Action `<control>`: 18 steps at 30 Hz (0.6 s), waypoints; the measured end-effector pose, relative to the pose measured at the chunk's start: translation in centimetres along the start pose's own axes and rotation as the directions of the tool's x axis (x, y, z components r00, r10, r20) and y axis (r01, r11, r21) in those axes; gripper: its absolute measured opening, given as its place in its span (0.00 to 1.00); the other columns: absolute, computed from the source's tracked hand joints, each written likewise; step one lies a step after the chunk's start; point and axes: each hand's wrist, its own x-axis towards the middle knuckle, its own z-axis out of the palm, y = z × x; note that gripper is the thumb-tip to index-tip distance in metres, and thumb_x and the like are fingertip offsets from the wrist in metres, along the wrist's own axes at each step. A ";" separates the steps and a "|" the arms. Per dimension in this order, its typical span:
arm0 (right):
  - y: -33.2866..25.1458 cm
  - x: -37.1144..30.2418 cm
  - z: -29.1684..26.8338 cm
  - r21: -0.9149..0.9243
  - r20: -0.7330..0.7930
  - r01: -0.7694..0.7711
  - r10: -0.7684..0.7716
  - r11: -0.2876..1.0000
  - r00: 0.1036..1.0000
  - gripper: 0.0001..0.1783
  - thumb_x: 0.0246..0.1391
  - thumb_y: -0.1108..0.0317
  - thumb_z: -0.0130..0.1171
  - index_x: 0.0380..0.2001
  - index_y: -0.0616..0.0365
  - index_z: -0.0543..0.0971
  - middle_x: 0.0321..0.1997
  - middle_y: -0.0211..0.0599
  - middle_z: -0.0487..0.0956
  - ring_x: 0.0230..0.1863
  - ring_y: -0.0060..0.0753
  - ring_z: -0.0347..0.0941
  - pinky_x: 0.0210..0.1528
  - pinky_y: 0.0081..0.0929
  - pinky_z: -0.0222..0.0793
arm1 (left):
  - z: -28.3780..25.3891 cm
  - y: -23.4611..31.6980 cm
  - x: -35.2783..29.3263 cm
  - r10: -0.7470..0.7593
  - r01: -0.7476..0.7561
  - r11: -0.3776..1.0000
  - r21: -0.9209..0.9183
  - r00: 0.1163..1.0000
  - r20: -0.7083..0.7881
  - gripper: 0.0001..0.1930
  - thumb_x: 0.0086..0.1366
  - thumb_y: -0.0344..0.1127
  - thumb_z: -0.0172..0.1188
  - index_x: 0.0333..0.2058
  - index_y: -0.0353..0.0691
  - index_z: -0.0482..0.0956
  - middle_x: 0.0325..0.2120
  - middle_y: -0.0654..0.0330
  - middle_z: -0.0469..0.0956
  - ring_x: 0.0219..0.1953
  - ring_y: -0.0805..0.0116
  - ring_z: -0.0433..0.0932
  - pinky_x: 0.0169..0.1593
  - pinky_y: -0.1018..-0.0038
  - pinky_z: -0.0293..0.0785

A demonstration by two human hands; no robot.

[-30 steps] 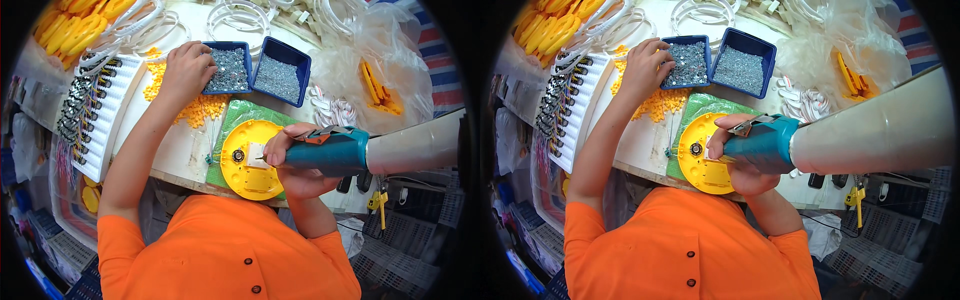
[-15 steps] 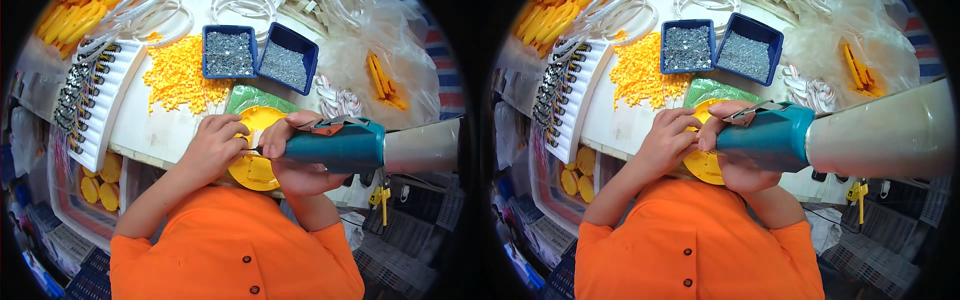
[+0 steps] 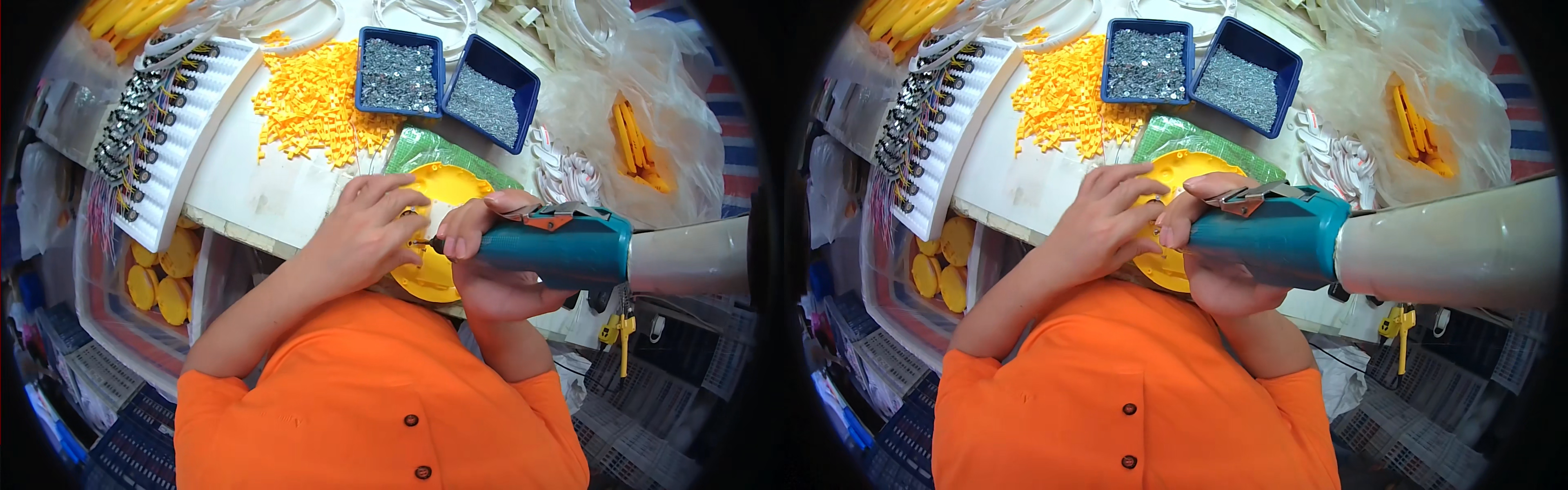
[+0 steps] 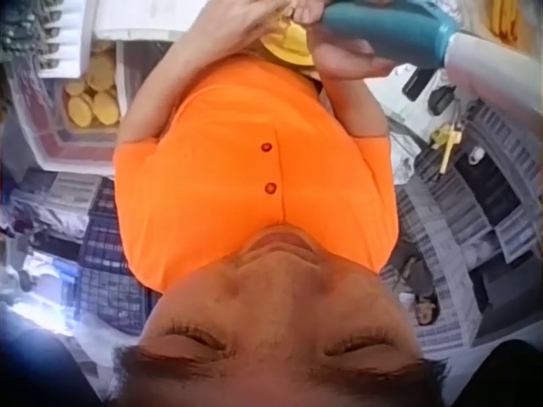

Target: Assembling yellow circular toy components using a power screwdriver and glue.

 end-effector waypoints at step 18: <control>2.3 0.4 -0.7 -0.055 -0.019 0.067 -0.068 0.996 0.998 0.56 0.54 0.17 0.38 0.58 0.64 0.72 0.28 0.40 0.77 0.31 0.37 0.73 0.41 0.37 0.66 | -1.4 -1.5 -1.3 0.009 -0.014 1.000 0.024 0.979 0.203 0.39 0.52 0.62 0.71 0.55 0.40 0.79 0.63 0.57 0.70 0.73 0.50 0.57 0.70 0.50 0.56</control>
